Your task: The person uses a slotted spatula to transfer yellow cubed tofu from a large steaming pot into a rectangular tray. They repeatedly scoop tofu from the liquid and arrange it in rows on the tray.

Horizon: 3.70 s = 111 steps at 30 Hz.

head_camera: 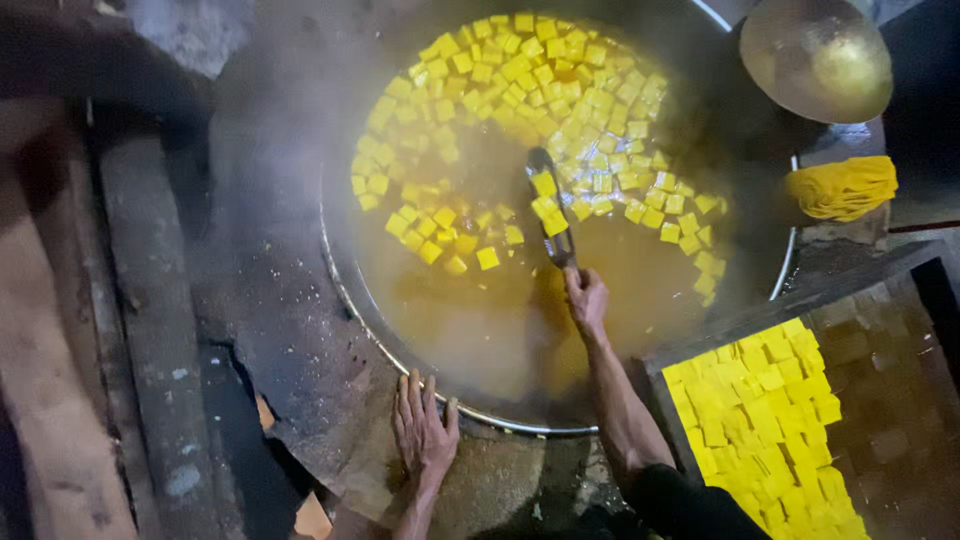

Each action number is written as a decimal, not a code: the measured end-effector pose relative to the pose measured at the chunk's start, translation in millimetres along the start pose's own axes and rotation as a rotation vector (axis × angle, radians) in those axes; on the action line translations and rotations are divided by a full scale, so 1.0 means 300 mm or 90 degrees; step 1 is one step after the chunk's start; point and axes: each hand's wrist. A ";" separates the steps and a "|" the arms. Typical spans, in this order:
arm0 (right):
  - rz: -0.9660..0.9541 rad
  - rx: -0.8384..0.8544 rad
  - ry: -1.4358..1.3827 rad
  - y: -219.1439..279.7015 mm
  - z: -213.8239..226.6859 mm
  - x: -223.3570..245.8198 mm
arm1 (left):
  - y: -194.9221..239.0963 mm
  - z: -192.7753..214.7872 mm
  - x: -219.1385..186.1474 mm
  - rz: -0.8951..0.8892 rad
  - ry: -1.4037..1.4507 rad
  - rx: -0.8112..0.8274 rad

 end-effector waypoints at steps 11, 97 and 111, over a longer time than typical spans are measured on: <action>0.113 -0.037 0.275 -0.418 0.137 -0.001 | -0.008 0.003 -0.011 -0.022 0.001 -0.041; -0.135 0.186 -0.046 0.588 0.338 -0.128 | 0.063 -0.227 -0.115 -0.169 -0.001 -0.045; 0.152 0.128 0.456 0.078 0.072 -0.124 | 0.060 -0.079 -0.204 -0.088 0.074 0.056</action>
Point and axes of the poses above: each hand's wrist, its own y-axis away from the middle knuckle, its own z-axis out of the back of the hand, x = y × z, and after that the axes turned 1 degree about y, right-handed
